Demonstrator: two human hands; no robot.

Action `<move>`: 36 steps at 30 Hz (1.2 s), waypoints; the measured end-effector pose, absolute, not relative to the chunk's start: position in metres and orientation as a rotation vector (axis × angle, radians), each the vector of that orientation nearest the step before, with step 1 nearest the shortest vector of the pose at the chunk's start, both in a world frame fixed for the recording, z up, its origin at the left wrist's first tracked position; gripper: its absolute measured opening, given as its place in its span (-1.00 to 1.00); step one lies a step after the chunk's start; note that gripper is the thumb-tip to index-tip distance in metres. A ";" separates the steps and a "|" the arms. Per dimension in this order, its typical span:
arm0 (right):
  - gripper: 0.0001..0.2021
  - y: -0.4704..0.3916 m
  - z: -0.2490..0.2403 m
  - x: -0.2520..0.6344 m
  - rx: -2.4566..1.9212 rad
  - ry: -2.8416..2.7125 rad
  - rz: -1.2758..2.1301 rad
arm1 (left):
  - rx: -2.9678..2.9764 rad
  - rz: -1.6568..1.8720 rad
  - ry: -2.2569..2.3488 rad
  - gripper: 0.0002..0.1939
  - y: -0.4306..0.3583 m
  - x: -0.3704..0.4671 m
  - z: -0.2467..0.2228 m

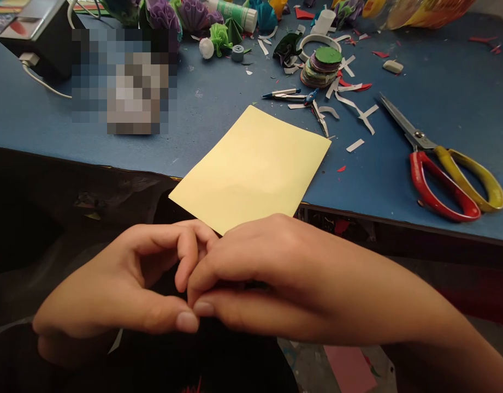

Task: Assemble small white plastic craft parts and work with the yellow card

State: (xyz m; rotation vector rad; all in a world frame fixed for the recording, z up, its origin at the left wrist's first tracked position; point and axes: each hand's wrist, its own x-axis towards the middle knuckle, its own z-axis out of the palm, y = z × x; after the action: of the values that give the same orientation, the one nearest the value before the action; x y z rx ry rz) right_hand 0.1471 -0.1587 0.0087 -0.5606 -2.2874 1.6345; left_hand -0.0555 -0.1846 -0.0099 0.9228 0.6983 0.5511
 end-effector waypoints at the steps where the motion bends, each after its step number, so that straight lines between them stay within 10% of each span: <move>1: -0.95 -0.158 0.009 0.147 -0.546 -2.302 1.649 | 0.903 0.540 0.688 -0.74 -0.184 -0.055 -0.011; 36: -0.91 -0.163 0.010 0.145 -0.529 -2.543 1.433 | 0.909 0.426 0.693 -0.80 -0.185 -0.055 -0.016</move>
State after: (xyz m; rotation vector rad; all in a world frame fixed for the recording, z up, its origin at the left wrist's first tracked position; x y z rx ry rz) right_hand 0.1446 -0.1629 0.0100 -0.5294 -2.5426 1.4333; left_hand -0.0546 -0.1852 -0.0165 0.9093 0.6931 0.4264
